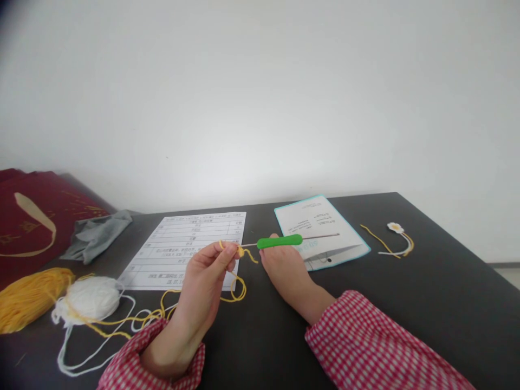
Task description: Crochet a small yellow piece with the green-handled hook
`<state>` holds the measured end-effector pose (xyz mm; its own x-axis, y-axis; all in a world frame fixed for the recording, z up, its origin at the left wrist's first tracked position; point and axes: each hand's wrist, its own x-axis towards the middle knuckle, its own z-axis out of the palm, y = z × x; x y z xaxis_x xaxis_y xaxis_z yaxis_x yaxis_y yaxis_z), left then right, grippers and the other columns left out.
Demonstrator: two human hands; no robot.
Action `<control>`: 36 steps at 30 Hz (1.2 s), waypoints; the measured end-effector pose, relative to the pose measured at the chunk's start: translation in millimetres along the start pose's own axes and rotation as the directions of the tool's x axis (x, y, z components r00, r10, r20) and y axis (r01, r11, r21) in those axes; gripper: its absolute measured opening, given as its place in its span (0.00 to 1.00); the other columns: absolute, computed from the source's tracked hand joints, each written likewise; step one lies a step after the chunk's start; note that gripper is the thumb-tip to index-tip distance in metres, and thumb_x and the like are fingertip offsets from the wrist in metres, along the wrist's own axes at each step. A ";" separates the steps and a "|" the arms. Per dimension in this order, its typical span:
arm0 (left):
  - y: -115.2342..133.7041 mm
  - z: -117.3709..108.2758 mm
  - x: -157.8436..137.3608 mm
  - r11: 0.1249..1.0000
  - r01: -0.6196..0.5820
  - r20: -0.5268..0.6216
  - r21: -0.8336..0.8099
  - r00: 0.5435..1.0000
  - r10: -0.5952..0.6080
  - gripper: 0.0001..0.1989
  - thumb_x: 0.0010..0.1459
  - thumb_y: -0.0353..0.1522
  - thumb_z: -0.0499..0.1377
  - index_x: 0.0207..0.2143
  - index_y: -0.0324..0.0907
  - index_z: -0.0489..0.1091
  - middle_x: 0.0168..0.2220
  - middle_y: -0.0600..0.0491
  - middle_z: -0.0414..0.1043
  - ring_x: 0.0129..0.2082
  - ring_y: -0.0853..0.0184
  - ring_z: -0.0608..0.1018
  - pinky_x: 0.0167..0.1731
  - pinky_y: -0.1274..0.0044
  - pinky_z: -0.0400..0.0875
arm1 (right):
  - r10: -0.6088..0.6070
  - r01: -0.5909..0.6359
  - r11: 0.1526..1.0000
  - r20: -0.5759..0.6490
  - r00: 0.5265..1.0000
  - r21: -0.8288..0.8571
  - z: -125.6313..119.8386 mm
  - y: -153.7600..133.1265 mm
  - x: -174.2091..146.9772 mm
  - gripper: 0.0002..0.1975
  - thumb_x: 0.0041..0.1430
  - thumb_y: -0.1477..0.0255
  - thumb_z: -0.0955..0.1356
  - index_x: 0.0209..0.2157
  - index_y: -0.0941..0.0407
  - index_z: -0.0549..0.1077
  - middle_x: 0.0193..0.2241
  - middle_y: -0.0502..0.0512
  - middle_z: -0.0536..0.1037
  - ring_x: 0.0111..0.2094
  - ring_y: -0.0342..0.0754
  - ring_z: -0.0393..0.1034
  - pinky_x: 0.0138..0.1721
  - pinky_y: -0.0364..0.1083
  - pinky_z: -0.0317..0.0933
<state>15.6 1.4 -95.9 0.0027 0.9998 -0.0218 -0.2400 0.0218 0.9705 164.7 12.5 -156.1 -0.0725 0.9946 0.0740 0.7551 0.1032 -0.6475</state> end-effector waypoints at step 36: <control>-10.2 10.5 -33.9 0.939 -0.204 0.046 0.276 0.979 0.199 0.07 0.58 0.29 0.65 0.26 0.44 0.79 0.24 0.57 0.77 0.26 0.71 0.75 0.29 0.81 0.70 | 0.318 -0.223 0.161 0.164 0.934 0.961 -47.5 -47.4 -60.4 0.11 0.48 0.62 0.79 0.31 0.54 0.84 0.19 0.48 0.76 0.19 0.38 0.65 0.22 0.38 0.60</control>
<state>28.1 -32.6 -102.5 -0.0007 0.9831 0.1831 0.0422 -0.1829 0.9822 164.3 -53.0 -93.8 0.0654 0.9632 -0.2607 -0.4890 -0.1968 -0.8498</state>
